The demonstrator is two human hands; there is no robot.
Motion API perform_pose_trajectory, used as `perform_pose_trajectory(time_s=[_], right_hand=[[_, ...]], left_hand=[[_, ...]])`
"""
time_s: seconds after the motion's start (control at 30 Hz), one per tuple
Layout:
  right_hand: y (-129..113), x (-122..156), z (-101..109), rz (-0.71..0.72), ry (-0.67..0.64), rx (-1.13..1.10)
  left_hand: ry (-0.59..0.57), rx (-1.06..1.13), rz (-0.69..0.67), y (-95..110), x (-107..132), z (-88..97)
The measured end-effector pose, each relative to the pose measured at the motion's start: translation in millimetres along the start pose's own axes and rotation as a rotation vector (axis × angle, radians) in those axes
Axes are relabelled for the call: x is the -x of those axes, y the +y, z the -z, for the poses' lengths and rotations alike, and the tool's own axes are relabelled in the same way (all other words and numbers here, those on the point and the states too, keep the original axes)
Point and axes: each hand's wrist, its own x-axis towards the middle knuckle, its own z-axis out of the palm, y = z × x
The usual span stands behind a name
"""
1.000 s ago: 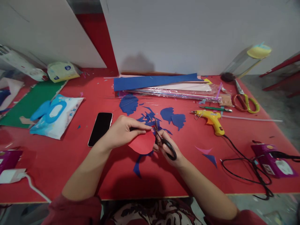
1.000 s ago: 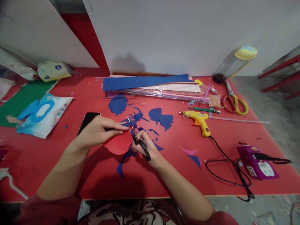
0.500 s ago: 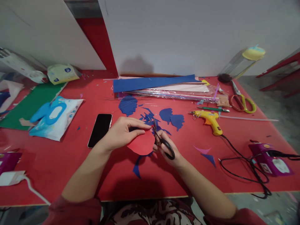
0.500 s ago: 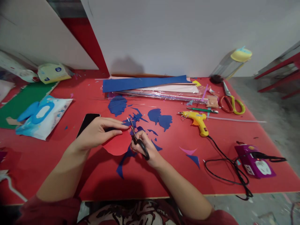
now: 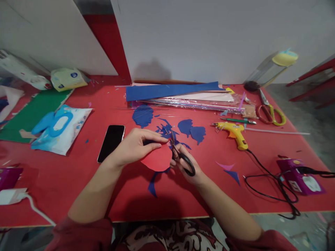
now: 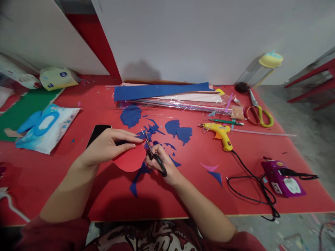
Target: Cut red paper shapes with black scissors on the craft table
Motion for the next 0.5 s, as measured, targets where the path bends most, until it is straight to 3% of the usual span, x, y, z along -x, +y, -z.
perform_pose_trajectory(time_s=[0.5], right_hand=[[-2.8, -0.5, -2.0, -0.021, 0.027, 0.015]], left_hand=[[-0.001, 0.039, 0.005, -0.8, 0.9, -1.2]])
